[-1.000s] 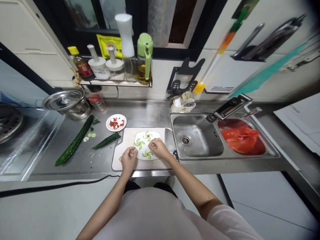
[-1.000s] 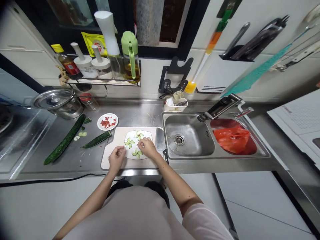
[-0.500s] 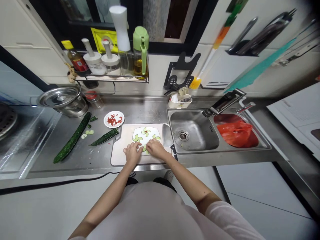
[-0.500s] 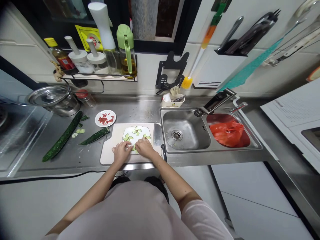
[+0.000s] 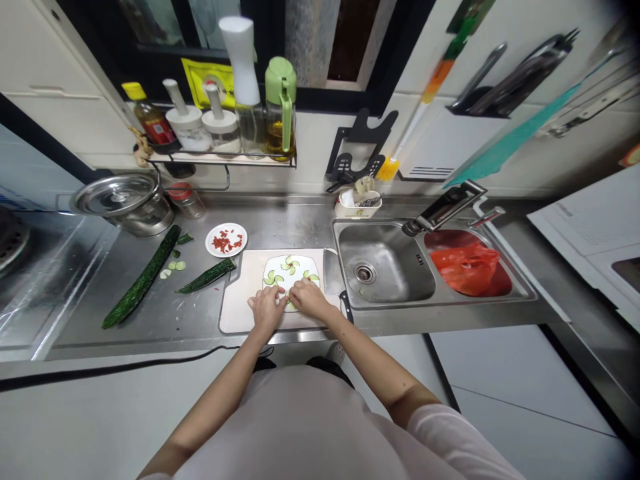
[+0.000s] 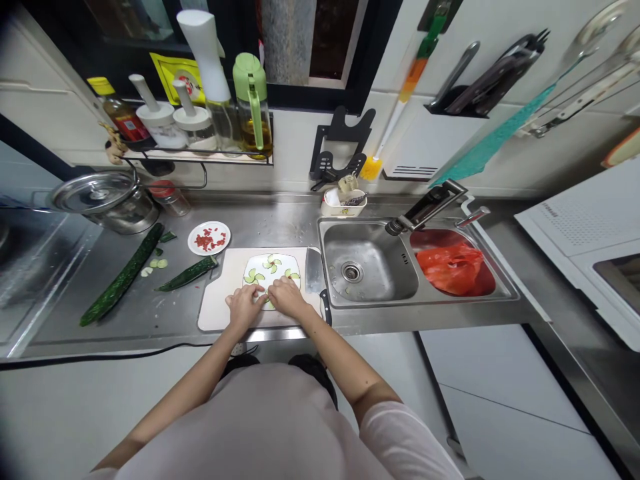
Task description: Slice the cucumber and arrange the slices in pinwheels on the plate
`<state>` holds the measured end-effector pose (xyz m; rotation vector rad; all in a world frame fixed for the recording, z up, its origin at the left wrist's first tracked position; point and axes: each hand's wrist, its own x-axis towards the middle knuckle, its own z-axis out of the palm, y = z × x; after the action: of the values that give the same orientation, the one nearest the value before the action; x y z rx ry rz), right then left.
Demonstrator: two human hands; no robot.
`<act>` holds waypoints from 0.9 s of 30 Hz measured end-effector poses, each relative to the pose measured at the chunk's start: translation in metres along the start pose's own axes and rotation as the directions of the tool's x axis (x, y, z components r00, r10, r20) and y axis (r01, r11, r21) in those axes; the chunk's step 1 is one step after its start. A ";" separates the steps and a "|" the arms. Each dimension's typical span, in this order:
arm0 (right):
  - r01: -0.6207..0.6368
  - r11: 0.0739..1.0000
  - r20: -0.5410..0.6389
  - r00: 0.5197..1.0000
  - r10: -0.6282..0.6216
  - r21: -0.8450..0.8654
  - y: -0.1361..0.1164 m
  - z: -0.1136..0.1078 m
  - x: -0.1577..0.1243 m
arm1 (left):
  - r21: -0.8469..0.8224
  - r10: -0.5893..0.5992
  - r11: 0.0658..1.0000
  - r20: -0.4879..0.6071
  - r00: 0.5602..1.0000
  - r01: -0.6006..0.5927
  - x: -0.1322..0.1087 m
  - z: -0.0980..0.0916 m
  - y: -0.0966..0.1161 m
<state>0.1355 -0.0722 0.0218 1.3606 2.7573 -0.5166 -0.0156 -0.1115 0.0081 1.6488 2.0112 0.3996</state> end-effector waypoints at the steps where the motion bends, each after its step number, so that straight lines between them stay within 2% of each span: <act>1: 0.000 1.000 0.004 1.000 0.000 0.000 0.000 0.000 0.000 | 0.001 0.002 1.000 0.000 1.000 -0.002 0.000 0.000 0.000; 12: 0.000 1.000 0.003 1.000 0.000 -0.015 0.000 0.004 0.000 | 0.020 -0.002 1.000 0.023 1.000 0.002 -0.001 0.004 0.001; 22: -0.063 0.997 -0.033 0.997 0.064 0.044 0.004 0.002 -0.003 | 0.035 0.001 0.999 0.020 1.000 -0.001 0.000 0.005 0.002; 27: -0.053 0.997 -0.031 0.998 0.055 0.047 0.004 0.005 -0.002 | 0.039 -0.008 0.999 0.022 1.000 0.007 0.000 0.005 0.003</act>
<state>0.1391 -0.0736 0.0160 1.4611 2.7412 -0.5641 -0.0108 -0.1112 0.0053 1.6611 2.0204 0.3396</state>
